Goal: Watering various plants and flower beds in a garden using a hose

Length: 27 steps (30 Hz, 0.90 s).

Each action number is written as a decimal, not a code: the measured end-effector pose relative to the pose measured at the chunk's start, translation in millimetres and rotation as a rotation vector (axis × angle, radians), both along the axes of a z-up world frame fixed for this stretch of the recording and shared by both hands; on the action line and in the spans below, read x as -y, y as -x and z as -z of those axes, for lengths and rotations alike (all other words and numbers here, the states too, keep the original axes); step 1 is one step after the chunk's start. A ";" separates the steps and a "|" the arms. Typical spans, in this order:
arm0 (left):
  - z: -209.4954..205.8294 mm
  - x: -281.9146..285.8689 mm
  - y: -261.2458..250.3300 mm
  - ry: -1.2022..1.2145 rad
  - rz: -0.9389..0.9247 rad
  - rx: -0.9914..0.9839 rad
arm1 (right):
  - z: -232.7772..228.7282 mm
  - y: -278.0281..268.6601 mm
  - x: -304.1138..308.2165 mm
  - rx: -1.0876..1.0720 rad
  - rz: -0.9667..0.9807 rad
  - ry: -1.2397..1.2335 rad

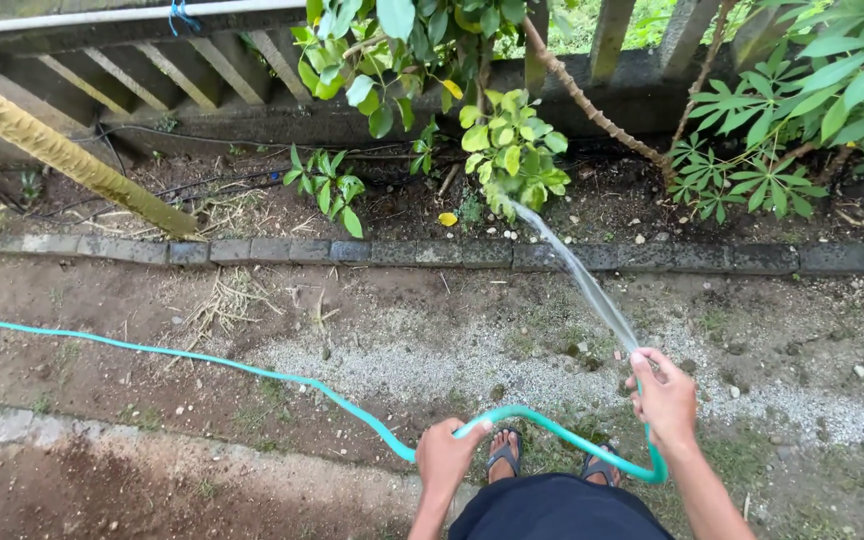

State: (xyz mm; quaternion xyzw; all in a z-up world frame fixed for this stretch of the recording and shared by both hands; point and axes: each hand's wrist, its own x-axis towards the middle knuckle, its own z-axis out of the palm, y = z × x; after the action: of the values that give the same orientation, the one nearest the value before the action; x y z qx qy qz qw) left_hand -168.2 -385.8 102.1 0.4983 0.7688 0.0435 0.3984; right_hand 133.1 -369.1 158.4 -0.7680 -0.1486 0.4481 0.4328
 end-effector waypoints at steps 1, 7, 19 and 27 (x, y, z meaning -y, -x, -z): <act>-1.2 0.9 -1.9 -0.001 -0.007 -0.001 | 2.0 -2.0 0.1 -0.008 0.001 -0.013; -2.3 3.9 -11.9 0.017 0.026 -0.029 | 28.9 -20.0 6.2 0.004 0.067 -0.079; -11.6 0.4 -21.2 0.044 0.039 -0.071 | 10.8 -22.6 22.0 -0.028 0.038 -0.080; -22.1 1.4 -27.9 0.044 0.089 -0.050 | 26.2 -29.1 28.3 0.008 0.029 -0.050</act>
State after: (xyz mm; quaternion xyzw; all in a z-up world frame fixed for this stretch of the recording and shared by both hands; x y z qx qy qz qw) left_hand -140.3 -387.2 124.1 0.5241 0.7563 -0.0037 0.3916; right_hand 162.2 -397.4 132.1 -0.7607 -0.1504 0.4352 0.4575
